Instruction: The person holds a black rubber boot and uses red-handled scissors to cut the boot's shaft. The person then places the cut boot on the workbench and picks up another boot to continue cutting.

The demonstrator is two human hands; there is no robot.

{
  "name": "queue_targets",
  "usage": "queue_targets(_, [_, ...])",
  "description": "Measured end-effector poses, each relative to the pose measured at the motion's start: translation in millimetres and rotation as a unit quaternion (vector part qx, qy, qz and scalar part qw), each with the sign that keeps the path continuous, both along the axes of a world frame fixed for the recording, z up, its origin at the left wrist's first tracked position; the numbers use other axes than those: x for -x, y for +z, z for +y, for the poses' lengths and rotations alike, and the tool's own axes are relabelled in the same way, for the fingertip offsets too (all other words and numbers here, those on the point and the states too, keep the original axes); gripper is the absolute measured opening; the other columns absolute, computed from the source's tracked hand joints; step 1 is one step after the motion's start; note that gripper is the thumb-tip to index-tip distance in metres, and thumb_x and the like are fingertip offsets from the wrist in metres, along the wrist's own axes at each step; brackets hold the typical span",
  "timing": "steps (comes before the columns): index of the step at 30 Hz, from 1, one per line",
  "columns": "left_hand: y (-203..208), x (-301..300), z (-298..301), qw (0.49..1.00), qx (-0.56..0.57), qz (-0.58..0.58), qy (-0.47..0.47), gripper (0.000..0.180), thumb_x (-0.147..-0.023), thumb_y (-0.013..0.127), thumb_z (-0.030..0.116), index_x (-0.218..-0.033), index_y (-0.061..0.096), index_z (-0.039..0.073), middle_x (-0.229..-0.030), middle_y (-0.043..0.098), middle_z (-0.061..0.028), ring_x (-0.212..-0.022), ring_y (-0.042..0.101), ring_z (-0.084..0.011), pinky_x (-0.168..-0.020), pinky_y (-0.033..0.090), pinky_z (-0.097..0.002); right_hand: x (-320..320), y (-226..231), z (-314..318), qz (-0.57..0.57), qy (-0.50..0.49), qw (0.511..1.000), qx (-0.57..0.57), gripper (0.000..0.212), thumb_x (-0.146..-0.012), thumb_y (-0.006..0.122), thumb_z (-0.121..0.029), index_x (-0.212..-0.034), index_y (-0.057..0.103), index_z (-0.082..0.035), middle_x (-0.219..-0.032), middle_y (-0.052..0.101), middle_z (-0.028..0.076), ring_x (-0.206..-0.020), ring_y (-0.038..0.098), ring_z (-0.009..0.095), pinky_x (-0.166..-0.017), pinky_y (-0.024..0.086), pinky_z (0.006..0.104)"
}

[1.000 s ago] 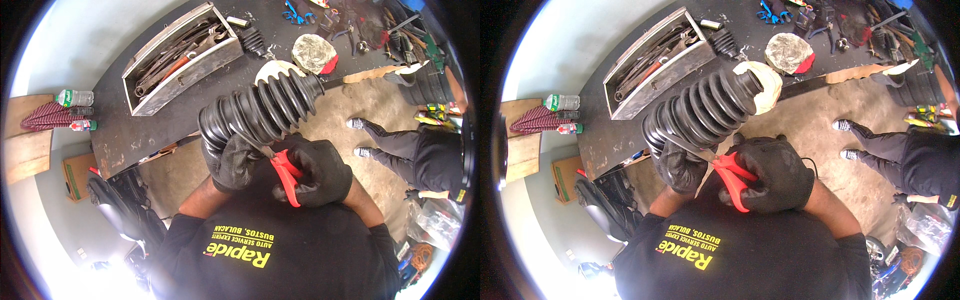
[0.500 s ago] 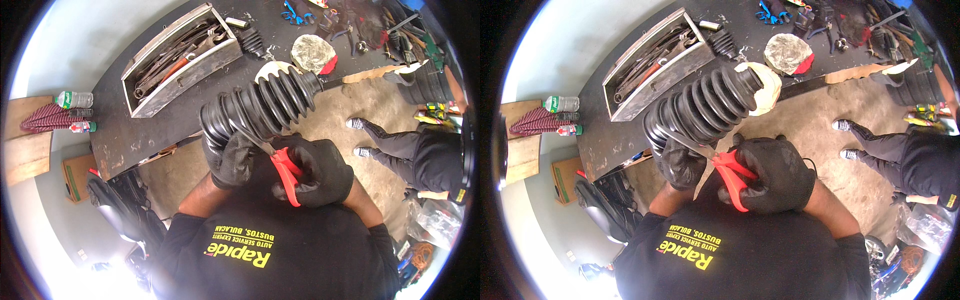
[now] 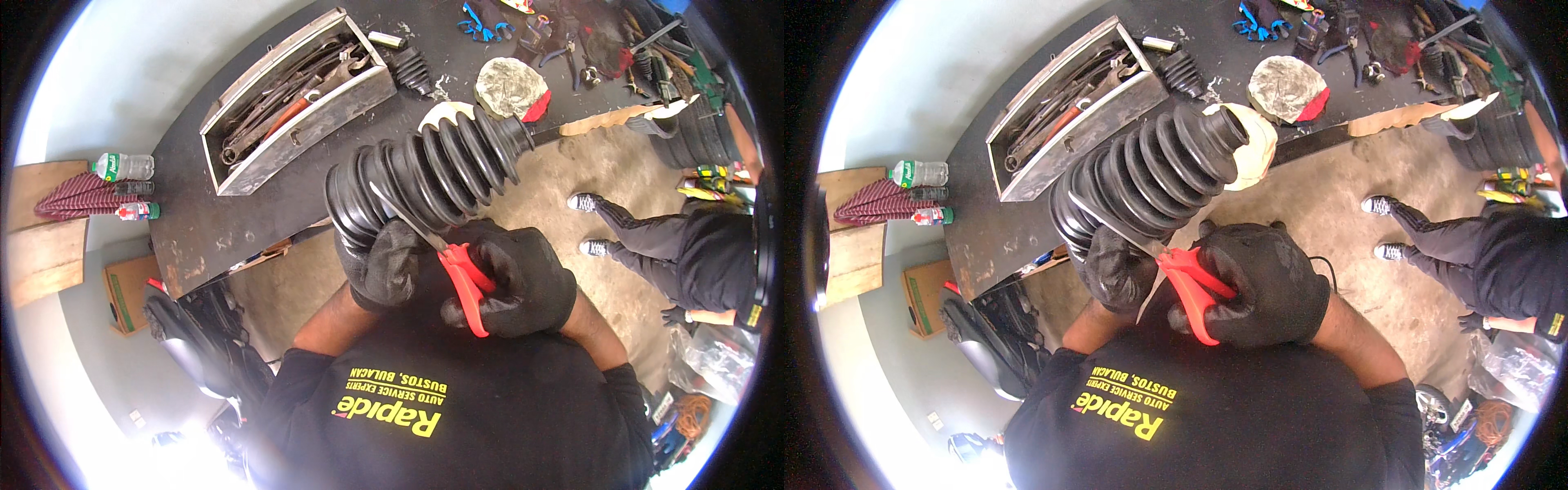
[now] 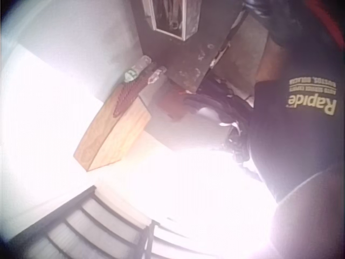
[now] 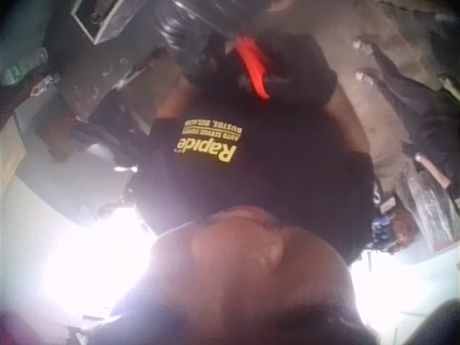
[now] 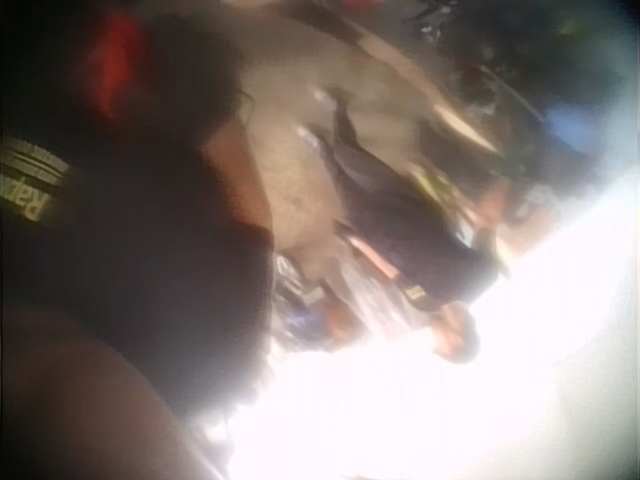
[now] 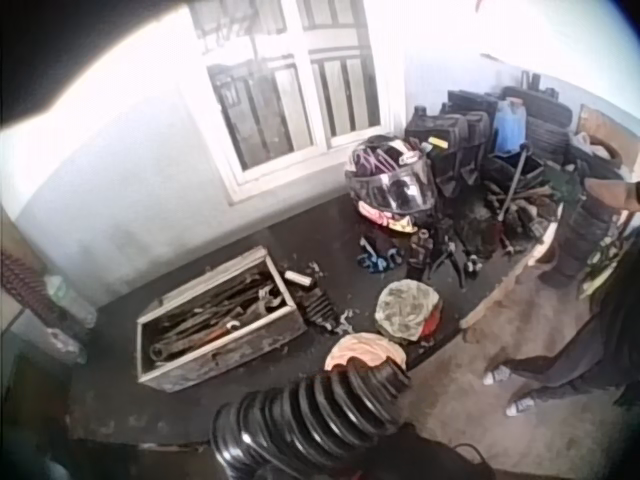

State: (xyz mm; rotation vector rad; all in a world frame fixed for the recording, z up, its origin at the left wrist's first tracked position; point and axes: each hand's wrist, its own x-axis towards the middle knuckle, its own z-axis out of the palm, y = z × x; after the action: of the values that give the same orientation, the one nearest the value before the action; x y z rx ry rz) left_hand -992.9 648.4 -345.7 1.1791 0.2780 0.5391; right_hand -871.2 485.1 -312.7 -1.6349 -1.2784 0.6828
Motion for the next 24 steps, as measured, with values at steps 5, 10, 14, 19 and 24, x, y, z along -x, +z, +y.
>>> queue_targets(5, [-6,9,8,0.984,0.158,-0.066,0.042,0.049,-0.097,0.064,0.014,-0.143,0.056,-0.002,-0.138,0.065,-0.0191,-0.122,0.067,-0.0313,-0.104,0.055,-0.0467,2,3,-1,-0.069,-0.013,0.997,0.038,0.047,-0.075,0.088,-0.042,-0.088,0.065,-0.003,-0.075,0.064,0.017,-0.068,0.067,0.04,-0.061,0.05,0.0465])
queue_targets(10, [-15,21,42,0.945,-0.318,-0.055,0.053,0.05,-0.1,0.062,0.012,-0.147,0.05,0.0,-0.135,0.067,-0.0152,-0.117,0.068,-0.0289,-0.103,0.054,-0.0453,10,6,2,-0.104,-0.028,0.993,0.048,0.048,-0.074,0.088,-0.042,-0.091,0.066,-0.004,-0.073,0.065,0.017,-0.068,0.068,0.04,-0.061,0.052,0.0458])
queue_targets(14, [-24,26,55,0.8,-0.594,-0.058,0.063,0.051,-0.102,0.061,0.01,-0.15,0.046,-0.001,-0.136,0.066,-0.0136,-0.117,0.068,-0.0266,-0.103,0.054,-0.0427,19,7,6,-0.109,-0.042,0.991,0.062,0.049,-0.072,0.089,-0.043,-0.092,0.066,-0.004,-0.071,0.065,0.017,-0.067,0.068,0.039,-0.061,0.051,0.0455])
queue_targets(19, [-27,29,46,0.948,-0.315,-0.029,-0.016,0.056,-0.1,0.063,0.011,-0.151,0.044,-0.001,-0.14,0.062,-0.0138,-0.122,0.064,-0.0251,-0.104,0.052,-0.0413,33,7,8,-0.083,-0.076,0.992,0.061,0.05,-0.07,0.089,-0.045,-0.091,0.066,-0.005,-0.07,0.064,0.016,-0.067,0.068,0.038,-0.06,0.049,0.0439])
queue_targets(24, [-25,28,48,0.947,-0.317,-0.039,-0.049,0.061,-0.099,0.065,0.012,-0.153,0.041,-0.002,-0.145,0.059,-0.0141,-0.127,0.061,-0.0236,-0.106,0.051,-0.04,52,7,4,0.003,-0.105,0.992,0.067,0.043,-0.073,0.086,-0.042,-0.087,0.066,-0.007,-0.074,0.064,0.016,-0.07,0.069,0.037,-0.061,0.048,0.0426])
